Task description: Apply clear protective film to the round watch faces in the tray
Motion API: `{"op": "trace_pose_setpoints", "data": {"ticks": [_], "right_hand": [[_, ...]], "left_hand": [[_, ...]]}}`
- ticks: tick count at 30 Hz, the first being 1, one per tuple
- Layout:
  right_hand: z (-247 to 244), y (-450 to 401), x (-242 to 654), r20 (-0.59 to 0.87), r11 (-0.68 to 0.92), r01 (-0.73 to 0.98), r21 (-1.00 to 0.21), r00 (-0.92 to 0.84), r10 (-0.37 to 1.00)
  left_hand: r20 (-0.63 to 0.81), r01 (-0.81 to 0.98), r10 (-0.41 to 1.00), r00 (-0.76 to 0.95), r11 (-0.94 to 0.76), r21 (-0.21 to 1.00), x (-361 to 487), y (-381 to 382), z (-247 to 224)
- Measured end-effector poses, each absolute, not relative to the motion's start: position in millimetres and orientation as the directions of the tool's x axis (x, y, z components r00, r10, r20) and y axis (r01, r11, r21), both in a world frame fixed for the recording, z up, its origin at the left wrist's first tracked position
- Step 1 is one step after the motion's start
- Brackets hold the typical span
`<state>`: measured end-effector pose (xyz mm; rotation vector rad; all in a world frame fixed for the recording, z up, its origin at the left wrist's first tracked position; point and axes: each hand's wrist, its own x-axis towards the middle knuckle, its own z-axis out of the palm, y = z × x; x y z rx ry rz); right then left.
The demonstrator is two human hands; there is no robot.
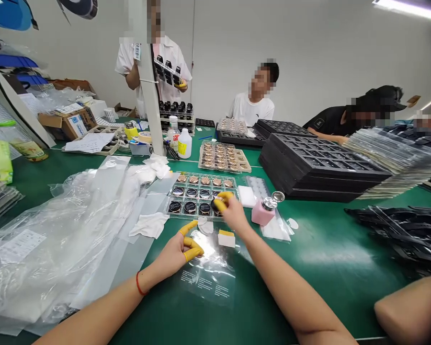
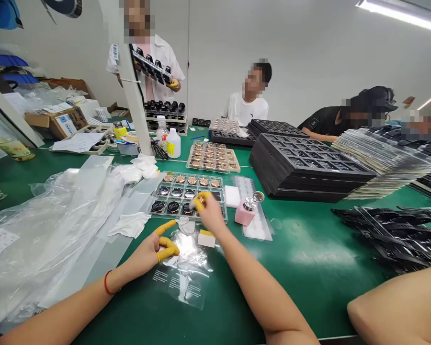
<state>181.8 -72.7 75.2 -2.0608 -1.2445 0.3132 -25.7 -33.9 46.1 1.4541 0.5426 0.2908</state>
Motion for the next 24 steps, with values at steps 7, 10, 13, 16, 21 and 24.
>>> {"op": "trace_pose_setpoints", "data": {"ticks": [7, 10, 13, 16, 21, 24], "right_hand": [[58.5, -25.7, 277.3, 0.129, -0.601, 0.646, -0.471, 0.724, 0.677], [49.7, -11.4, 286.1, 0.147, -0.641, 0.663, -0.386, 0.731, 0.667], [49.7, 8.8, 295.4, 0.13, -0.679, 0.652, -0.338, 0.747, 0.652], [53.1, 24.5, 303.1, 0.081, -0.709, 0.628, -0.321, 0.764, 0.64], [66.5, 17.6, 291.9, 0.139, -0.627, 0.695, -0.352, 0.701, 0.699], [79.4, -4.6, 260.8, 0.195, -0.474, 0.777, -0.415, 0.584, 0.788]], "left_hand": [[-0.25, 0.164, 0.489, 0.836, 0.213, 0.963, -24.9, -28.7, 52.2], [-0.237, 0.151, 0.487, 0.841, 0.21, 0.966, -24.2, -28.3, 49.5], [-0.227, 0.142, 0.488, 0.843, 0.204, 0.969, -24.8, -26.4, 46.0], [-0.222, 0.132, 0.487, 0.844, 0.212, 0.968, -26.1, -24.0, 43.0], [-0.219, 0.126, 0.48, 0.85, 0.218, 0.968, -27.0, -21.6, 40.7], [-0.241, 0.153, 0.466, 0.851, 0.219, 0.964, -26.8, -22.0, 44.6]]}}
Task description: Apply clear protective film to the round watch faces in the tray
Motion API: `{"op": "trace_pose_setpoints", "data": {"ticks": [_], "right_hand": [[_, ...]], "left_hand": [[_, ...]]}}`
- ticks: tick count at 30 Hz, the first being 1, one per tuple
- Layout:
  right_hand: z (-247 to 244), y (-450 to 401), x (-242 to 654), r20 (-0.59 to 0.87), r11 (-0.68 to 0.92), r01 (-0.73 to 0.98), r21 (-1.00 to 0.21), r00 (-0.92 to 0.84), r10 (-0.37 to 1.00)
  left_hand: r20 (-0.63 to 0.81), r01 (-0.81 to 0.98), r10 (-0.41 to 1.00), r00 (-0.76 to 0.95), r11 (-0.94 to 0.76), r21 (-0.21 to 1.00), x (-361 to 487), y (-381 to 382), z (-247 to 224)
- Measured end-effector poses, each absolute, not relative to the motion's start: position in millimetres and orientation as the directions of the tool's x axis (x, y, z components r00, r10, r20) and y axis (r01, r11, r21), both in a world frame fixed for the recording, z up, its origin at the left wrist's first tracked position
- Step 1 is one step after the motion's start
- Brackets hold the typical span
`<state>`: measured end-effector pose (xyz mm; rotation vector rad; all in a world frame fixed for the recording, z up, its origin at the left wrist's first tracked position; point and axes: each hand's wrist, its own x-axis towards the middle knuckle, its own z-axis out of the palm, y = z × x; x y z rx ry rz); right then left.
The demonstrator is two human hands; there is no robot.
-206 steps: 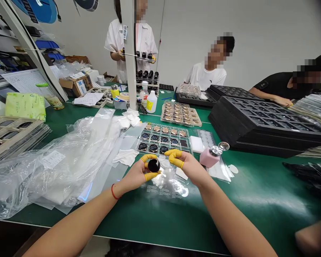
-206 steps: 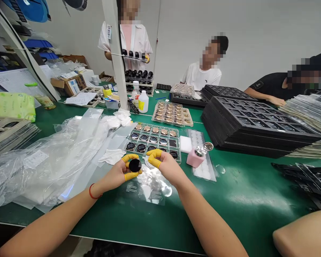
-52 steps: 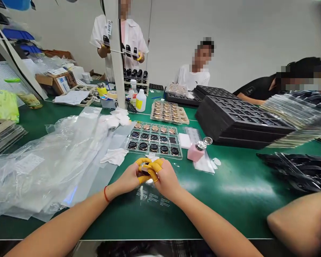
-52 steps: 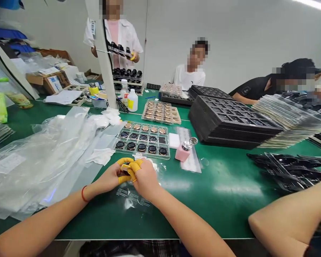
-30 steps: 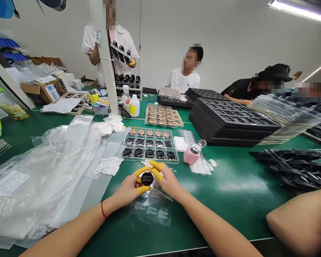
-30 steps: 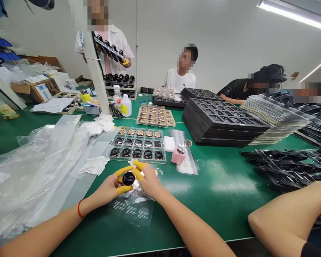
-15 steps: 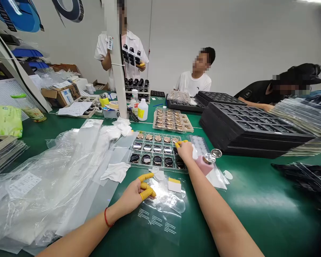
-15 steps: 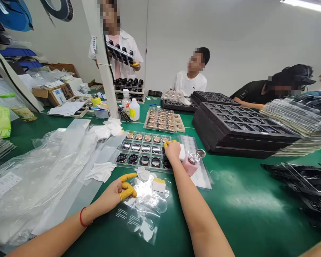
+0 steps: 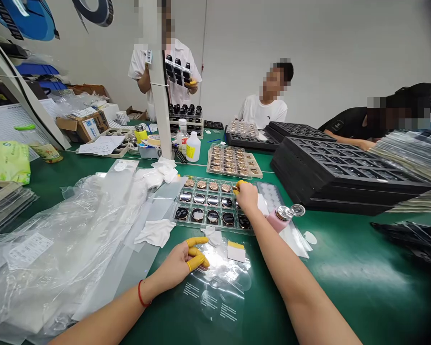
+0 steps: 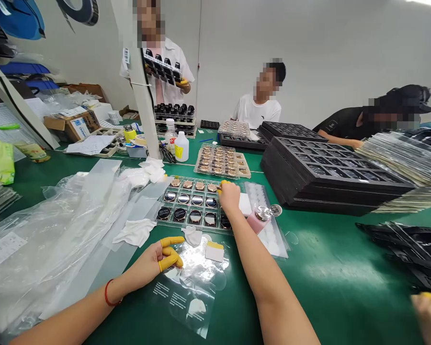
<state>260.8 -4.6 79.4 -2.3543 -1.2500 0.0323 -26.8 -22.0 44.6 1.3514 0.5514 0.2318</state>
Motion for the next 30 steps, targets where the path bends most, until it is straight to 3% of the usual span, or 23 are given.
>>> {"op": "trace_pose_setpoints", "data": {"ticks": [4, 5, 7, 9, 11, 16, 25, 28, 30], "right_hand": [[89.6, -52.7, 192.1, 0.216, -0.251, 0.811, -0.529, 0.414, 0.884], [89.2, -65.7, 174.3, 0.217, -0.161, 0.812, -0.562, 0.332, 0.918], [85.4, -88.7, 145.0, 0.312, 0.199, 0.717, -0.668, 0.027, 0.95], [80.8, -105.7, 127.5, 0.337, 0.309, 0.676, -0.669, -0.095, 0.937], [78.6, -116.2, 121.6, 0.299, 0.28, 0.67, -0.688, -0.09, 0.95], [83.2, -122.4, 124.9, 0.124, 0.045, 0.541, -0.84, 0.109, 0.986], [74.1, -123.7, 111.9, 0.112, -0.028, 0.67, -0.742, 0.165, 0.98], [72.6, -120.6, 118.8, 0.103, 0.005, 0.662, -0.75, 0.109, 0.989], [71.2, -114.4, 129.5, 0.13, -0.016, 0.668, -0.744, 0.169, 0.977]], "left_hand": [[-0.213, 0.129, 0.456, 0.864, 0.209, 0.969, -27.6, -23.5, 52.9], [-0.188, 0.105, 0.447, 0.874, 0.204, 0.973, -27.8, -23.7, 54.1], [-0.139, 0.048, 0.413, 0.9, 0.223, 0.974, -28.0, -24.4, 54.7], [-0.134, 0.037, 0.39, 0.911, 0.247, 0.968, -28.4, -25.9, 53.6], [-0.147, 0.065, 0.393, 0.908, 0.214, 0.975, -29.4, -28.5, 52.5], [-0.111, 0.106, 0.439, 0.892, 0.034, 0.994, -33.4, -36.5, 51.4], [-0.038, 0.069, 0.441, 0.897, -0.055, 0.996, -28.1, -40.3, 54.1], [-0.084, 0.087, 0.464, 0.882, 0.016, 0.996, -28.7, -37.9, 53.9], [-0.127, 0.11, 0.483, 0.866, 0.063, 0.992, -30.6, -35.3, 53.5]]}}
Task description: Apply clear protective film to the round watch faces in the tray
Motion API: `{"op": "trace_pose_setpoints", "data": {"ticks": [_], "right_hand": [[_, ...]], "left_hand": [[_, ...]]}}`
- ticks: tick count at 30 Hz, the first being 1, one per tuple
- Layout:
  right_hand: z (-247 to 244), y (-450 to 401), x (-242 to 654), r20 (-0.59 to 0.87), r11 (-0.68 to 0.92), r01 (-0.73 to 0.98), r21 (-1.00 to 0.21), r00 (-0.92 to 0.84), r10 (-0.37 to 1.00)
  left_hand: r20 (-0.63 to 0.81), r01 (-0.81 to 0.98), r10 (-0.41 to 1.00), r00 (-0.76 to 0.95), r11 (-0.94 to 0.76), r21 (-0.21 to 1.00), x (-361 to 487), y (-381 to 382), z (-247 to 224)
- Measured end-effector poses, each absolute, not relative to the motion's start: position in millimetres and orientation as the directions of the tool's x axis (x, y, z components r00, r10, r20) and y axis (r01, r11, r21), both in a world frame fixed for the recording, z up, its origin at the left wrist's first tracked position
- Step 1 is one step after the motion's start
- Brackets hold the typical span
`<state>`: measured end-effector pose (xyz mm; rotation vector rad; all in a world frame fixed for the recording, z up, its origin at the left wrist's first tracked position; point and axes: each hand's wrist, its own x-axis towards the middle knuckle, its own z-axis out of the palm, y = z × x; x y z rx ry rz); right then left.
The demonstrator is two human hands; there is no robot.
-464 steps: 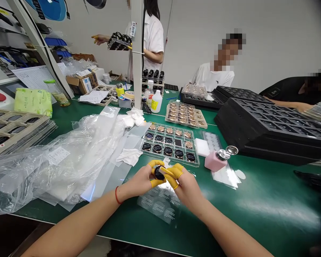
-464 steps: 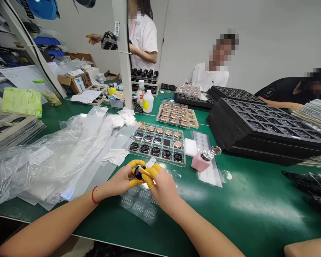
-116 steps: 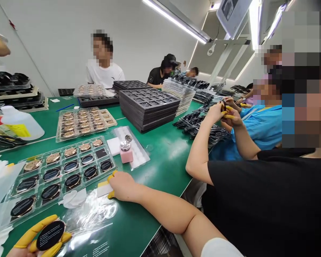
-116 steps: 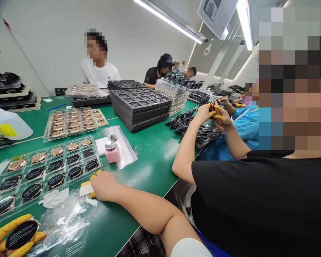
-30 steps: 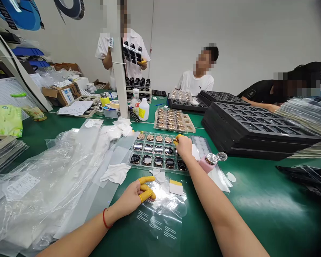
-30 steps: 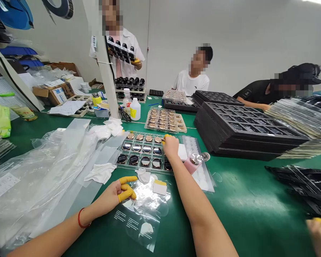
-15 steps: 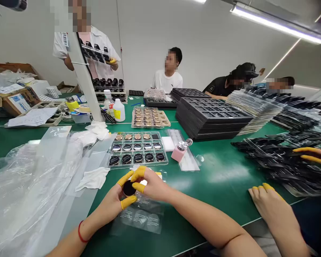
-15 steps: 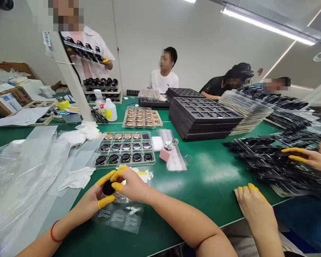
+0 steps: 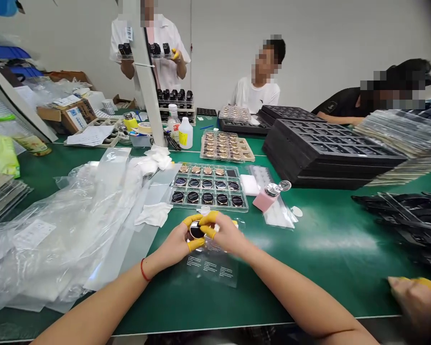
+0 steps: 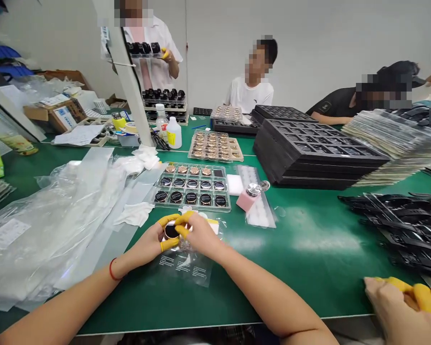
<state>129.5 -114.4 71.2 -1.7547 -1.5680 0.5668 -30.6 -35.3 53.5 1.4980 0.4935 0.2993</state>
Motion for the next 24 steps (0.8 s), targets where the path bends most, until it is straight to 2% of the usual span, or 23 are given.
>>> {"op": "trace_pose_setpoints", "data": {"ticks": [3, 6, 12, 14, 16, 19, 21, 24], "right_hand": [[63.3, -99.8, 146.4, 0.21, -0.079, 0.769, -0.634, 0.269, 0.94], [48.5, -86.0, 154.5, 0.227, -0.086, 0.849, -0.521, 0.235, 0.945], [48.6, -92.0, 155.6, 0.191, -0.093, 0.873, -0.478, 0.207, 0.96], [60.0, -103.9, 148.5, 0.244, -0.035, 0.856, -0.515, 0.186, 0.952], [68.3, -115.2, 134.2, 0.35, 0.117, 0.835, -0.537, 0.095, 0.932], [68.3, -122.1, 109.9, 0.477, 0.343, 0.827, -0.446, -0.105, 0.873], [63.2, -118.5, 101.9, 0.521, 0.362, 0.85, -0.382, -0.125, 0.844], [57.6, -110.0, 106.4, 0.568, 0.299, 0.874, -0.383, -0.033, 0.823]], "left_hand": [[-0.157, 0.142, 0.495, 0.855, 0.07, 0.987, -33.7, -32.1, 53.0], [-0.142, 0.133, 0.483, 0.864, 0.053, 0.99, -34.8, -31.5, 52.8], [-0.173, 0.175, 0.515, 0.84, 0.045, 0.984, -34.4, -32.8, 55.1], [-0.176, 0.182, 0.535, 0.827, 0.042, 0.982, -34.7, -32.4, 55.8], [-0.15, 0.156, 0.533, 0.833, 0.033, 0.987, -34.7, -31.9, 56.3], [-0.071, 0.132, 0.522, 0.85, -0.08, 0.988, -34.5, -32.7, 58.1], [-0.032, 0.126, 0.512, 0.858, -0.149, 0.981, -34.0, -34.4, 59.6], [-0.049, 0.093, 0.502, 0.863, -0.062, 0.994, -32.9, -36.8, 60.4]]}}
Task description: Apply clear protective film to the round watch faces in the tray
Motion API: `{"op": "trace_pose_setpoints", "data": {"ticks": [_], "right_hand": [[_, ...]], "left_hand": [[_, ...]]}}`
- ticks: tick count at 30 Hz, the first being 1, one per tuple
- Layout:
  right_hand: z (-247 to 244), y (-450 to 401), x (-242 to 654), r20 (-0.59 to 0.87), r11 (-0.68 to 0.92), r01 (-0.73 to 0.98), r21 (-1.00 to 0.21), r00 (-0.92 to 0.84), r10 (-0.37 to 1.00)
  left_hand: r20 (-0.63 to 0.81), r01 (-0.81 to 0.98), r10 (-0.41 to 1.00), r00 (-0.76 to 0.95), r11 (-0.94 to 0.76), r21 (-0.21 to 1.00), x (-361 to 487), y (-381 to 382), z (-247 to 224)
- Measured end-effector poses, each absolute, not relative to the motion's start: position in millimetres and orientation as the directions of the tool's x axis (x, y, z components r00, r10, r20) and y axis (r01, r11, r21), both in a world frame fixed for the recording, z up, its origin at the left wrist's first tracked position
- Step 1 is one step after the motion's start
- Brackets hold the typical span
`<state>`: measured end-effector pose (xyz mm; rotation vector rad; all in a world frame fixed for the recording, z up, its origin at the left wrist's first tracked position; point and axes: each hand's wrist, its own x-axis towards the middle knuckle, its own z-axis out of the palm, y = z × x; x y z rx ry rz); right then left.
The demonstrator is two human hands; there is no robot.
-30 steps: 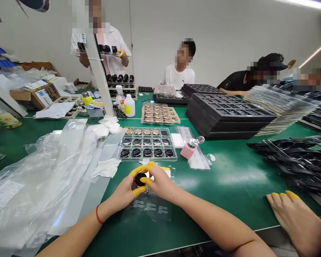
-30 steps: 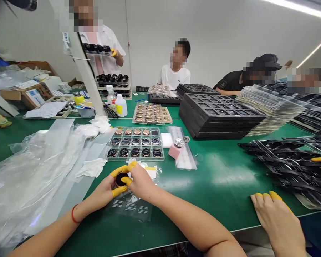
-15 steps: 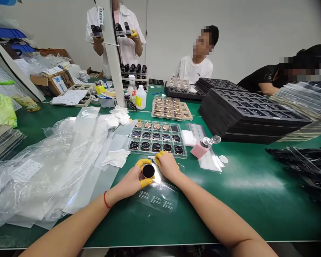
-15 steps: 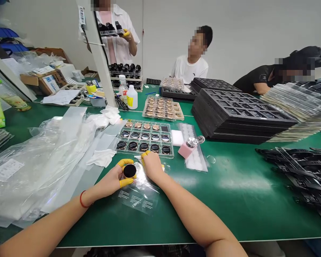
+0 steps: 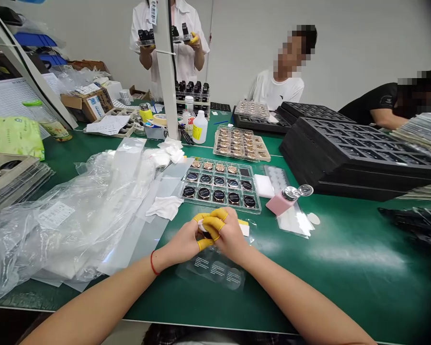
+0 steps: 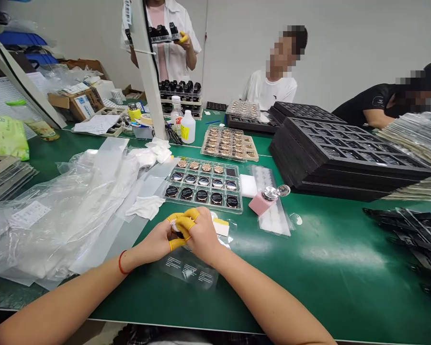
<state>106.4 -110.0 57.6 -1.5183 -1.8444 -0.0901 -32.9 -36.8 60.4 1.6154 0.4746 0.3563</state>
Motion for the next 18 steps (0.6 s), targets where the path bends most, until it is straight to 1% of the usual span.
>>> {"op": "trace_pose_setpoints", "data": {"ticks": [2, 4, 6, 9, 11, 15, 18], "right_hand": [[56.6, -108.8, 112.2, 0.591, 0.28, 0.869, -0.408, 0.017, 0.807], [56.2, -111.9, 113.2, 0.607, 0.284, 0.867, -0.409, 0.026, 0.794], [55.1, -116.2, 108.9, 0.606, 0.304, 0.871, -0.387, -0.009, 0.795], [52.7, -117.2, 101.4, 0.605, 0.312, 0.884, -0.349, -0.042, 0.795], [51.5, -113.2, 101.3, 0.618, 0.284, 0.892, -0.352, -0.006, 0.786], [49.2, -103.7, 110.7, 0.633, 0.228, 0.89, -0.396, 0.085, 0.769], [47.6, -100.2, 119.7, 0.597, 0.162, 0.89, -0.426, 0.142, 0.789]], "left_hand": [[-0.079, 0.072, 0.528, 0.845, 0.034, 0.997, -32.7, -36.7, 59.5], [-0.095, 0.062, 0.563, 0.821, 0.077, 0.995, -33.1, -34.9, 58.1], [-0.091, 0.071, 0.577, 0.811, 0.057, 0.996, -33.6, -32.6, 57.1], [-0.054, 0.084, 0.58, 0.813, -0.026, 0.996, -33.7, -30.9, 56.1], [-0.046, 0.068, 0.565, 0.823, -0.019, 0.997, -33.0, -31.5, 55.7], [-0.071, 0.058, 0.552, 0.831, 0.042, 0.997, -31.8, -33.7, 55.2], [-0.095, 0.076, 0.569, 0.817, 0.057, 0.995, -32.0, -33.9, 55.7]]}}
